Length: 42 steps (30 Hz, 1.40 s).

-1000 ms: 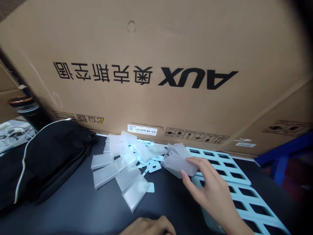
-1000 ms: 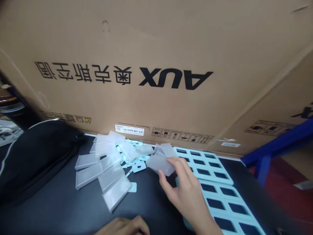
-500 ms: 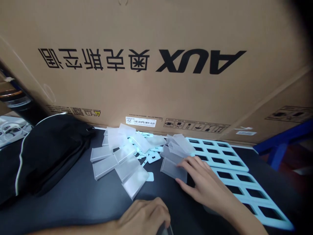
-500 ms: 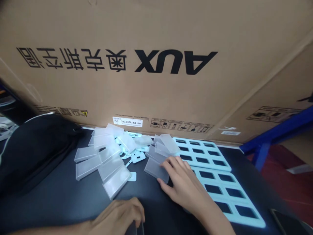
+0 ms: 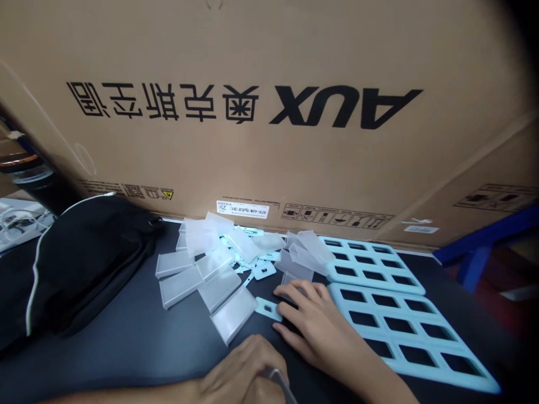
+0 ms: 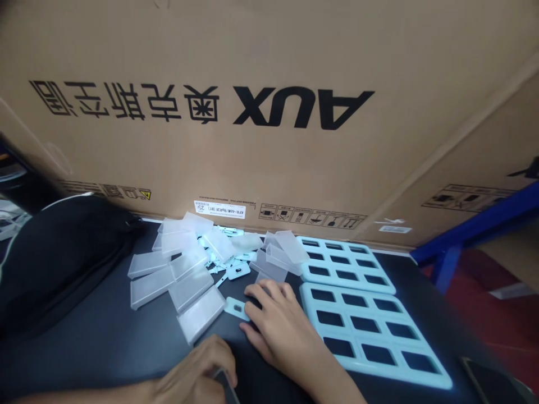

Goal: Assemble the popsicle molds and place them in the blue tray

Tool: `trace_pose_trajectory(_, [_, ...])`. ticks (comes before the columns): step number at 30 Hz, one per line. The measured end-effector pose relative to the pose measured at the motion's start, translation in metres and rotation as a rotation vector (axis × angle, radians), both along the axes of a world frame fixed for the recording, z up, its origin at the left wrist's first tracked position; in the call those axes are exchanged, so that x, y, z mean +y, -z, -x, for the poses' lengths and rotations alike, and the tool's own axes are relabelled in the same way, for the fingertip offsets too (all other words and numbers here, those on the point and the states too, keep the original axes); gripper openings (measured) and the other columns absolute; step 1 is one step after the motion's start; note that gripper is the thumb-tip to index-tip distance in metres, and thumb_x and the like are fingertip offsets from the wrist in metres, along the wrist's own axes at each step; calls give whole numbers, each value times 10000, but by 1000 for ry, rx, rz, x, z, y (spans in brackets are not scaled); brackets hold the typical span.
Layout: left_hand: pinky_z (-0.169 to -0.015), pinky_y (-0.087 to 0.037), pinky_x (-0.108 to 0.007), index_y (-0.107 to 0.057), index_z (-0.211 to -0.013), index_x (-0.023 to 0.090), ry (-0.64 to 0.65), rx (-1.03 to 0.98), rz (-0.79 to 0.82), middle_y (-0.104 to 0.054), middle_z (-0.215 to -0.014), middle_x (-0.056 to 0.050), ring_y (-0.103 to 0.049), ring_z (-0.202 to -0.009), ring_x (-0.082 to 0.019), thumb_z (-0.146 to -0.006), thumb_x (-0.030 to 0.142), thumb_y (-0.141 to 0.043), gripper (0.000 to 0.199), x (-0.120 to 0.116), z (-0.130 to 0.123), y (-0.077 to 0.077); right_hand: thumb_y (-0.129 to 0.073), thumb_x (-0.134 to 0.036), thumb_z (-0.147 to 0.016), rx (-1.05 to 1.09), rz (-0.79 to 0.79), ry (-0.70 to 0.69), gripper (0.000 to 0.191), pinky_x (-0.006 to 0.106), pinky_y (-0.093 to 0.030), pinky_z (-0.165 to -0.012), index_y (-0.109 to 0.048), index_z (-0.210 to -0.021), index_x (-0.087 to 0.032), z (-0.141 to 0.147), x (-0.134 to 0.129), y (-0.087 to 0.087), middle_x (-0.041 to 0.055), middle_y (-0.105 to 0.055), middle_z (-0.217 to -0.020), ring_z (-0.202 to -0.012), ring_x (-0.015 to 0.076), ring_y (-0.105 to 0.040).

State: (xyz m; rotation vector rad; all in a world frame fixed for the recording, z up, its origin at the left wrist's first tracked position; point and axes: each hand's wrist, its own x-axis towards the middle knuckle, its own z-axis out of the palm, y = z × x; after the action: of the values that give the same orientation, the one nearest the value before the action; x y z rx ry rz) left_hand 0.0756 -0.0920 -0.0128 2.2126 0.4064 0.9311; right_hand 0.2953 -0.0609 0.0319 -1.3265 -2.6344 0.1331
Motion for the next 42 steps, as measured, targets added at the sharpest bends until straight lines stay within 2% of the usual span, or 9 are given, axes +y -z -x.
trace_pose_trajectory(4, [-744, -499, -286, -484, -1027, 232, 16, -117, -57, -603, -950, -74, -590, -854, -166, -998, 281, -446, 69, 0, -7, -2, -501, -220, -927, 14, 12, -14, 85, 455, -329, -876, -569, -881, -198, 2, -1, -1, 42, -642, -1118, -1107, 274, -471])
trace_pose_trajectory(8, [-741, -516, -275, -399, -1138, 223, -118, -143, 35, -616, -977, -67, -614, -869, -168, -809, 127, -627, 411, -1, -14, -9, -523, -143, -863, 80, 56, 41, 60, 400, -338, -820, -524, -905, -186, 8, -5, -4, 44, -619, -956, -990, 233, -479])
trace_pose_trajectory(11, [-755, -515, -261, -491, -1068, 212, -180, -24, 142, -639, -963, -40, -626, -848, -156, -774, 128, -657, 347, -1, -16, -15, -556, -93, -785, 132, 68, 62, 181, 377, -344, -800, -517, -933, -190, 8, -9, -8, 31, -602, -923, -938, 213, -485])
trace_pose_trajectory(15, [-787, -507, -257, -550, -1022, 198, -139, 23, 109, -661, -954, -27, -640, -863, -152, -828, 163, -627, 212, -5, -14, -23, -482, -67, -833, 204, 67, -52, 185, 361, -383, -820, -569, -930, -199, 1, -10, -15, 26, -609, -912, -909, 185, -521])
trace_pose_trajectory(19, [-714, -498, -267, -480, -1046, 192, -200, 26, 115, -635, -922, -32, -623, -776, -144, -878, 248, -620, 226, -10, -5, -22, -539, -262, -904, 521, 119, 11, 109, 315, -448, -730, -599, -965, -194, -7, -9, -26, 31, -615, -886, -769, 149, -548])
trace_pose_trajectory(22, [-766, -502, -316, -382, -1095, 201, -202, -96, 54, -610, -985, -65, -626, -840, -165, -896, 270, -610, 311, -7, 2, -17, -641, -371, -859, 930, 299, 62, 307, 304, -495, -677, -556, -1104, -206, -5, -13, -30, 28, -635, -930, -706, 130, -585])
trace_pose_trajectory(29, [-776, -508, -383, -236, -1271, 220, -105, -261, -269, -551, -1046, -96, -595, -876, -191, -956, 490, -502, 493, 11, 6, -5, -744, -384, -789, 1359, 686, -51, 350, 236, -478, -561, -525, -1002, -213, 21, -34, -9, -10, -650, -742, -613, 114, -614])
trace_pose_trajectory(37, [-769, -518, -337, -300, -1346, 243, -110, -97, -467, -536, -1141, -111, -594, -902, -187, -1024, 413, -343, 367, 12, 7, -3, -849, -381, -653, 1366, 681, 29, 405, 200, -451, -516, -565, -836, -159, 27, -36, 5, -29, -591, -716, -552, 70, -565])
trace_pose_trajectory(42, [-795, -521, -311, -422, -1299, 223, -119, 58, -481, -567, -1086, -90, -608, -926, -184, -1037, 419, -260, 365, 8, 7, -8, -848, -413, -645, 1267, 739, 28, 429, 153, -316, -415, -557, -840, -165, 27, -36, 11, -64, -529, -595, -476, 45, -473])
